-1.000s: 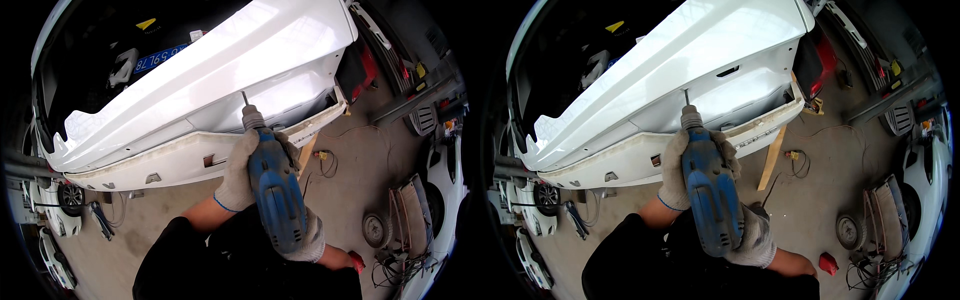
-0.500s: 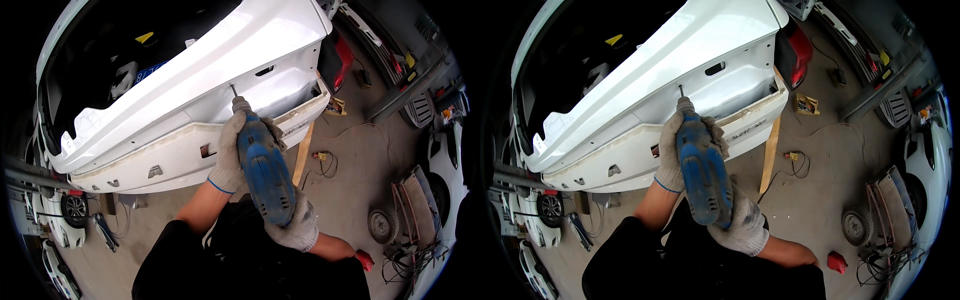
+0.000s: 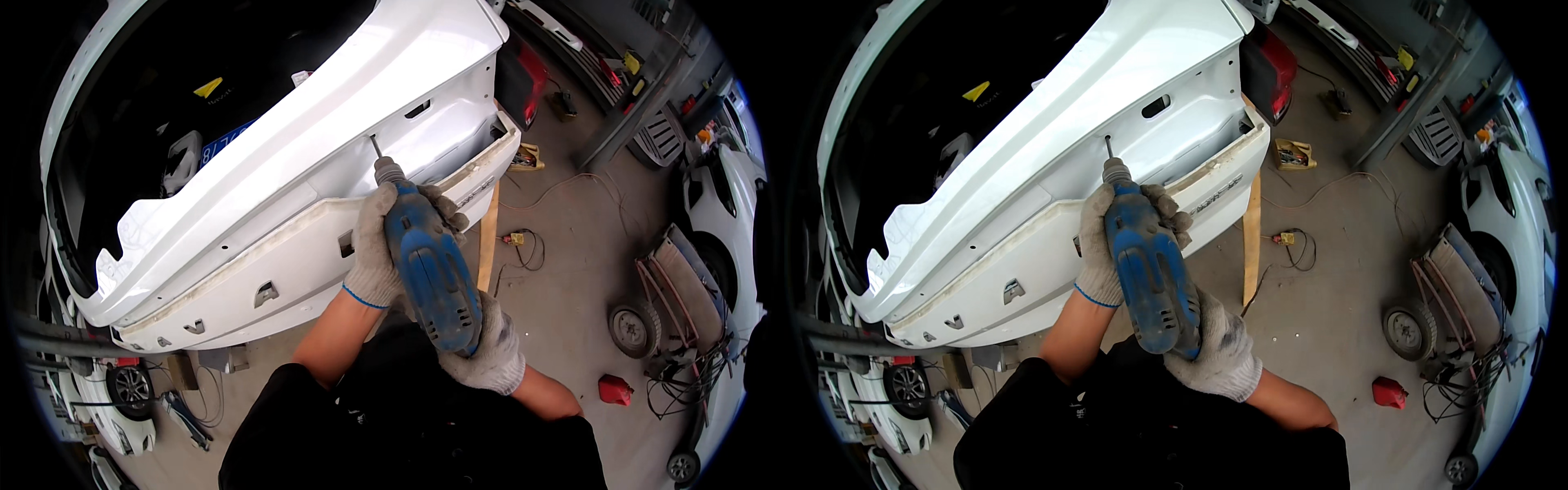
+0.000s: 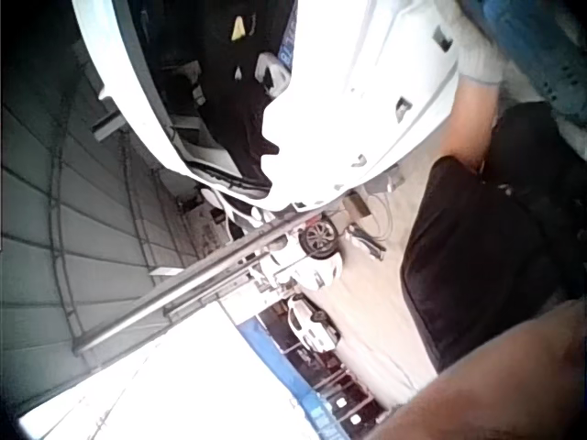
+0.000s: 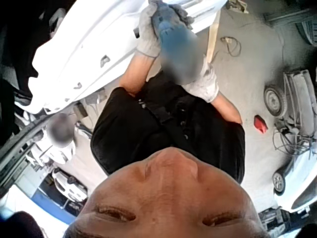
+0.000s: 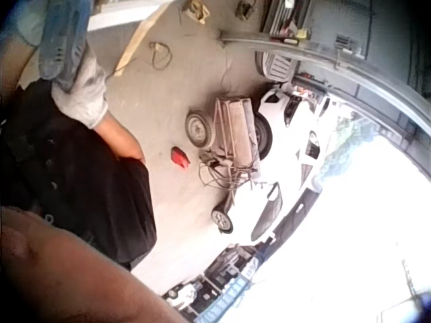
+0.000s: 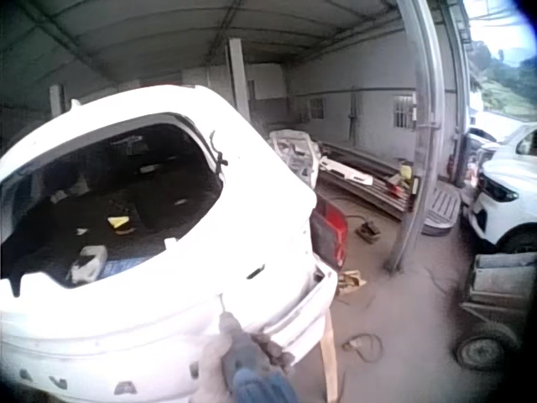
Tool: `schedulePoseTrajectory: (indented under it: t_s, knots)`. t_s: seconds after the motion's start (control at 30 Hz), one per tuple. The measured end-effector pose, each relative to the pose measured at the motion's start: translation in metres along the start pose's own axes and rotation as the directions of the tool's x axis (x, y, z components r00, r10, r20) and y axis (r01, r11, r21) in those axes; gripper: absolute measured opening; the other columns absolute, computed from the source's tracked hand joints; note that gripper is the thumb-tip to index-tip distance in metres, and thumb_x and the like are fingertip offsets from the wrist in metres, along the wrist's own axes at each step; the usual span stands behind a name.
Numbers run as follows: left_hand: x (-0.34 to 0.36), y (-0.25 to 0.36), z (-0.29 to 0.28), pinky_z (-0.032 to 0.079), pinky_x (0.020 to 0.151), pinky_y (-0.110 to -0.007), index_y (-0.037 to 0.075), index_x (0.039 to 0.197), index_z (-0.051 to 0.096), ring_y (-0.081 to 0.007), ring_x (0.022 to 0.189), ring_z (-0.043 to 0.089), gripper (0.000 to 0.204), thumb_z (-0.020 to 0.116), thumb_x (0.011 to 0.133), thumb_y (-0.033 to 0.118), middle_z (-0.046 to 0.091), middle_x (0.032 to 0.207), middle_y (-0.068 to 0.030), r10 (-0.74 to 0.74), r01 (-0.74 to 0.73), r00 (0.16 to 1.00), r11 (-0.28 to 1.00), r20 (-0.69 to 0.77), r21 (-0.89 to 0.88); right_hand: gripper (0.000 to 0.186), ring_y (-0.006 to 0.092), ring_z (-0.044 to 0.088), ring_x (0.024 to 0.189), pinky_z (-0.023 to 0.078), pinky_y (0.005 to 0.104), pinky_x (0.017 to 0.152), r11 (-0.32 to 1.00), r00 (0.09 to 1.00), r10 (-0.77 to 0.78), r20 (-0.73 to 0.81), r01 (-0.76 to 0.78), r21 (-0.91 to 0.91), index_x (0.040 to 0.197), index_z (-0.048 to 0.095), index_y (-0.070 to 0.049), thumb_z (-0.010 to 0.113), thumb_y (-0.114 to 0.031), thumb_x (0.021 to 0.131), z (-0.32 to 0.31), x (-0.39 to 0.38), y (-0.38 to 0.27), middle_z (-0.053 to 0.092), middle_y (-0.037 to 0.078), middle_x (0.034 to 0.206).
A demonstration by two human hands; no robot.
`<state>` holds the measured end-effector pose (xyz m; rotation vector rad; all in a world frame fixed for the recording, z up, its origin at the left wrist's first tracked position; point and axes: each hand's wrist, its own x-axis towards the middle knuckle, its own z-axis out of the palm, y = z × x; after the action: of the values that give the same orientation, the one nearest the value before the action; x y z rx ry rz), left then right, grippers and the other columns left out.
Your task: The person uses a corded electric drill to make multiple holes in a white car trunk lid propped on a wooden support. They then pick up a red and black trim piece and place it on a tire.
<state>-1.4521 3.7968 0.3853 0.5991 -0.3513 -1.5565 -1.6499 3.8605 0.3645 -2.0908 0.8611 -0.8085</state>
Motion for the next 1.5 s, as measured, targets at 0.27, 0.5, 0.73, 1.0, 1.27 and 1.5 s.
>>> schedulePoseTrajectory:
  t_s: [0.27, 0.5, 0.73, 1.0, 1.27, 1.5]
  knots:
    - [0.0, 0.014, 0.002, 0.062, 0.071, -0.043, -0.005, 0.109, 0.059, -0.0317, 0.086, 0.068, 0.072, 0.06, 0.086, 0.063, 0.063, 0.094, -0.0179, -0.03, 0.027, 0.999, 0.992, 0.022, 0.126, 0.077, 0.0372, 0.071, 0.093, 0.058, 0.0461, 0.077, 0.986, 0.99, 0.125, -0.058, -0.118, 0.119, 0.134, 0.033, 0.005, 0.077, -0.011, 0.072, 0.01, -0.001, -0.012, 0.064, 0.024, 0.11]
    - [0.002, 0.017, 0.011, 0.06, 0.065, -0.044, -0.006, 0.107, 0.059, -0.0323, 0.084, 0.068, 0.071, 0.061, 0.085, 0.061, 0.063, 0.095, -0.0184, -0.035, 0.041, 0.998, 0.991, -0.053, 0.13, 0.072, 0.0363, 0.073, 0.089, 0.059, 0.0441, 0.074, 0.981, 0.979, 0.177, -0.105, -0.167, 0.1, 0.132, 0.036, 0.002, 0.076, -0.011, 0.074, 0.012, -0.001, -0.021, 0.067, 0.022, 0.107]
    - [0.0, 0.015, 0.008, 0.061, 0.067, -0.045, -0.004, 0.106, 0.06, -0.0311, 0.082, 0.068, 0.069, 0.06, 0.086, 0.061, 0.064, 0.093, -0.0173, -0.011, 0.018, 0.998, 0.991, -0.056, 0.132, 0.071, 0.0356, 0.073, 0.089, 0.059, 0.0431, 0.075, 0.978, 0.982, 0.184, -0.041, -0.178, 0.112, 0.131, 0.038, 0.003, 0.076, -0.012, 0.073, 0.007, 0.0, -0.021, 0.067, 0.021, 0.106]
    - [0.008, 0.016, 0.012, 0.064, 0.069, -0.044, -0.004, 0.103, 0.063, -0.0306, 0.084, 0.07, 0.069, 0.061, 0.085, 0.062, 0.066, 0.093, -0.0176, -0.045, 0.061, 0.996, 0.976, -0.08, 0.211, 0.075, 0.0343, 0.07, 0.092, 0.057, 0.0439, 0.079, 0.964, 0.966, 0.236, -0.104, -0.219, 0.152, 0.135, 0.037, 0.004, 0.076, -0.013, 0.072, -0.002, 0.002, -0.02, 0.066, 0.022, 0.108]
    - [0.003, 0.013, 0.013, 0.062, 0.066, -0.044, -0.005, 0.103, 0.062, -0.0315, 0.08, 0.069, 0.066, 0.062, 0.086, 0.059, 0.066, 0.091, -0.0191, -0.014, 0.027, 0.996, 0.988, -0.089, 0.149, 0.066, 0.0351, 0.072, 0.092, 0.058, 0.0428, 0.079, 0.941, 0.952, 0.303, -0.028, -0.295, 0.164, 0.128, 0.041, 0.001, 0.076, -0.012, 0.073, 0.0, 0.001, -0.021, 0.066, 0.021, 0.11]
    - [0.01, 0.015, 0.019, 0.063, 0.071, -0.045, -0.006, 0.108, 0.06, -0.0322, 0.083, 0.071, 0.063, 0.061, 0.09, 0.054, 0.066, 0.099, -0.0211, -0.047, 0.058, 0.99, 0.995, -0.134, 0.083, 0.069, 0.0375, 0.072, 0.088, 0.059, 0.0438, 0.076, 0.927, 0.95, 0.312, -0.016, -0.301, 0.222, 0.129, 0.041, 0.0, 0.076, -0.015, 0.071, -0.012, 0.008, -0.02, 0.068, 0.021, 0.104]
